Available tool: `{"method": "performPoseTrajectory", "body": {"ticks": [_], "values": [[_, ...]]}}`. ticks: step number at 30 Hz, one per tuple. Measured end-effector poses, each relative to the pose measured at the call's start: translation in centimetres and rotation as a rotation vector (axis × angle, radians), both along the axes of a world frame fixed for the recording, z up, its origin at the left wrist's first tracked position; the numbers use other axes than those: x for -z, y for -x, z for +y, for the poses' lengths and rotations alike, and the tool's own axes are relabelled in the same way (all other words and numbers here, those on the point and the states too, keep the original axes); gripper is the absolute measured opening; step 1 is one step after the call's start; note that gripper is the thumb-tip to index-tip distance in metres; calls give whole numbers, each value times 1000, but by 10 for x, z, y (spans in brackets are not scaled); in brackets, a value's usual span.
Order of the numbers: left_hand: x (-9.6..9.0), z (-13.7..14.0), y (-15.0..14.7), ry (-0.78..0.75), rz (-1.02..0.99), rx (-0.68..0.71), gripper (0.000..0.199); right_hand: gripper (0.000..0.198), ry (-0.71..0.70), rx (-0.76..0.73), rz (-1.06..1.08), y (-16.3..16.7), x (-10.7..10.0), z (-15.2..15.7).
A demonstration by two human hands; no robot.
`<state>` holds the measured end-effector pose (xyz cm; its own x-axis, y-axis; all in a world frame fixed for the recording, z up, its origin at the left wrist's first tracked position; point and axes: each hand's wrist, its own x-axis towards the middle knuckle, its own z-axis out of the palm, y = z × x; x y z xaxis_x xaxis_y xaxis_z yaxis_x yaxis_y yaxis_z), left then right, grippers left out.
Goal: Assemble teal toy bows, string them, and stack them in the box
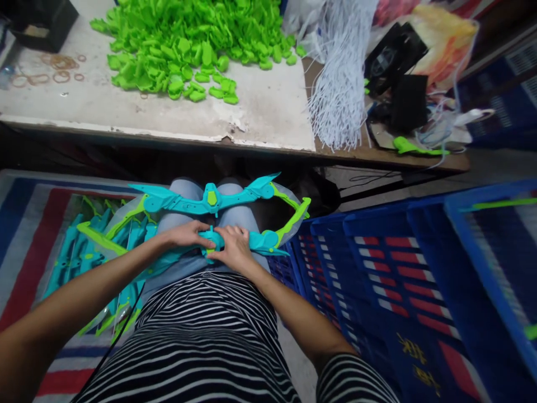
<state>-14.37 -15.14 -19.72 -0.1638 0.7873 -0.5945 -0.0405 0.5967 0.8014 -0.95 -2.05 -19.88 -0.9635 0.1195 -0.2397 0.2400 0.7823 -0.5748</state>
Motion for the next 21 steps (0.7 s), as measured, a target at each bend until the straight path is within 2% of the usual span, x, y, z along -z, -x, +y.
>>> {"method": "performPoseTrajectory", "body": {"ticks": [4,6,8,9,11,14,17,19,21], "values": [[0,-4,-8,-18,70,-13,41,64,-24,-7,35,-6,-4,-5],[-5,-8,-13,-45,117,-7,46,65,17,-80,71,-9,-9,0],[-14,-13,-21,-80,224,3,47,53,96,-152,125,-4,-21,15],[-19,-17,-26,-107,304,13,46,43,126,-141,177,2,-30,27],[-28,-26,-36,-182,523,34,42,26,111,8,327,22,-54,60],[-27,-37,-49,-330,983,12,42,25,-103,392,496,65,-94,122],[-5,-41,-54,-394,1395,-73,53,27,-360,667,370,106,-120,180],[11,-40,-56,-399,1516,-72,54,29,-479,741,226,127,-125,210],[23,-38,-58,-419,1533,0,52,29,-545,742,70,141,-122,232]]}}
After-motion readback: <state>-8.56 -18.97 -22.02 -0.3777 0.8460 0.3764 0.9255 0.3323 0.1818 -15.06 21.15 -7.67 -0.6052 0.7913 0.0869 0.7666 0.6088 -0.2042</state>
